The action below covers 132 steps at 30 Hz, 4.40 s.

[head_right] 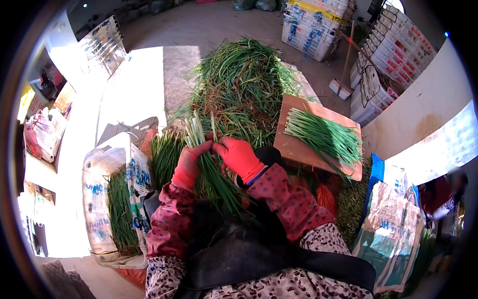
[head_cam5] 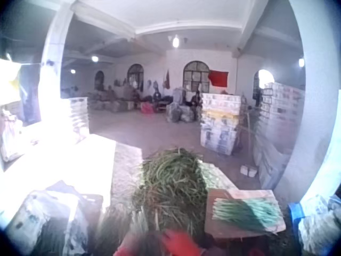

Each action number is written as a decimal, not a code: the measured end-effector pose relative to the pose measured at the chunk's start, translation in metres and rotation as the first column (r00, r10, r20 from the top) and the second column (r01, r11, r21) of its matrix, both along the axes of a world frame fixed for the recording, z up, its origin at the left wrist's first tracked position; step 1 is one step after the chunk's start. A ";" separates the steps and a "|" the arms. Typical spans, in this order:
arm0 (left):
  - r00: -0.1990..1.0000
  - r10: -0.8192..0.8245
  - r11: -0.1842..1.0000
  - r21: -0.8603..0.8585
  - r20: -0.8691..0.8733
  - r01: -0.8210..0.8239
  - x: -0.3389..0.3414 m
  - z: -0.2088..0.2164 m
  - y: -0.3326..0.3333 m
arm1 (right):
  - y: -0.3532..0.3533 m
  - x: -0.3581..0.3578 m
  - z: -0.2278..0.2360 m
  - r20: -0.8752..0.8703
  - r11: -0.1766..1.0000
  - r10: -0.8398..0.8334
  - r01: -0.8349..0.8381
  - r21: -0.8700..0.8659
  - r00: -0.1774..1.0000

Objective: The person sorts through green stalks on the ground, gathers them into a bundle, and then secures the bundle with a red tie.

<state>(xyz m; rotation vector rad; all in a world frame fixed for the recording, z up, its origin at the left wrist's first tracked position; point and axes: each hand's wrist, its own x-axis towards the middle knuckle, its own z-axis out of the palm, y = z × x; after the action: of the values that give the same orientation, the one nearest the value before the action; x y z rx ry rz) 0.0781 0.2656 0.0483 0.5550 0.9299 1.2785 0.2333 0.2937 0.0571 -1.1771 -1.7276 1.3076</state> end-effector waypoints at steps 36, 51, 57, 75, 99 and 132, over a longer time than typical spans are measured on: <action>0.959 -0.237 0.970 0.094 0.154 0.225 -0.009 -0.031 -0.031 | 0.042 -0.045 0.002 0.081 0.712 0.543 -0.509 0.484 0.836; 0.991 0.119 0.979 0.159 0.058 -0.127 -0.071 0.053 0.027 | 0.021 -0.053 -0.011 -0.016 0.875 0.475 -0.474 -0.099 0.880; 0.874 0.466 0.853 0.333 -0.140 -0.401 -0.088 0.120 0.045 | 0.029 0.037 -0.124 0.788 0.771 0.548 -0.535 -0.346 0.280; 0.936 0.284 0.923 0.205 0.207 -0.325 -0.078 0.058 0.017 | 0.019 -0.014 0.037 -0.313 0.673 0.492 -0.583 -0.455 0.812; 0.881 -0.224 0.955 0.273 0.417 0.113 0.046 -0.016 -0.006 | -0.049 0.074 -0.026 -0.739 0.294 0.132 -0.738 -0.607 0.660; 0.696 0.536 0.810 0.523 -0.477 -0.266 0.007 0.086 -0.039 | -0.061 0.120 -0.042 -0.739 0.481 -0.009 -0.645 -0.593 0.673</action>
<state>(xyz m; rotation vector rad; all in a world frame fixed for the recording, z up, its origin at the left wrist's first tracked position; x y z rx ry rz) 0.0853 0.2266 0.1338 1.2044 1.3820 1.7799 0.3529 0.2323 0.0148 -0.5656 -0.7378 2.6190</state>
